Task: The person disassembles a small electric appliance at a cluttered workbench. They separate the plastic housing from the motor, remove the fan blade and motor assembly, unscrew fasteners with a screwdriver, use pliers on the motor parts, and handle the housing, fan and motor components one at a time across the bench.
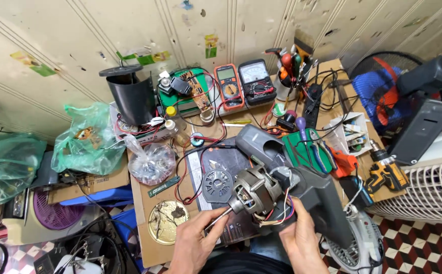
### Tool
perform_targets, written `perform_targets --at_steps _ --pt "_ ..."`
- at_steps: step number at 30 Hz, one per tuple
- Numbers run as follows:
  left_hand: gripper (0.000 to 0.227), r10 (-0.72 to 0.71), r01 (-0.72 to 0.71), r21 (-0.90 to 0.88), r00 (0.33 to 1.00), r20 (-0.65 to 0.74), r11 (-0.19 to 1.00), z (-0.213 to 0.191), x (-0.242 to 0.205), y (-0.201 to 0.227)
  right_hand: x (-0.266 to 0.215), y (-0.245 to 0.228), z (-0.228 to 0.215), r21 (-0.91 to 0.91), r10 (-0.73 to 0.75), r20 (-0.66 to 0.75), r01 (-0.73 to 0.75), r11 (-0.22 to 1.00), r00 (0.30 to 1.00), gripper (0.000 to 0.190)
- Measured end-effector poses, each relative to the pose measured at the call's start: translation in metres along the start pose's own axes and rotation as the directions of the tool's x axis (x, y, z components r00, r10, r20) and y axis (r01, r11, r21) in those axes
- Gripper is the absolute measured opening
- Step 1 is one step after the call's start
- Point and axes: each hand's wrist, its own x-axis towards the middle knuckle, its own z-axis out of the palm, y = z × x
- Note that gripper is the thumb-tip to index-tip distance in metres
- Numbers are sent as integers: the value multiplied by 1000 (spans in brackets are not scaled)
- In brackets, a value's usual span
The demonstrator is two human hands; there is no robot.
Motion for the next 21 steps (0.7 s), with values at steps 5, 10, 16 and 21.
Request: perform_targets --at_steps 5,10,16,21 --pt "24 243 -250 -6 945 -220 968 7 -2 -5 -15 -3 33 -24 168 62 -167 986 984 28" --pt "88 396 -429 -102 886 -239 898 -15 20 7 -11 -15 58 -204 367 7 -358 911 930 35" --pt "120 491 -493 45 870 40 869 -14 40 38 24 -25 64 -425 642 208 -523 739 738 46" --pt "114 519 -527 162 850 92 834 -7 44 41 65 -40 41 -692 902 100 -623 366 419 57"
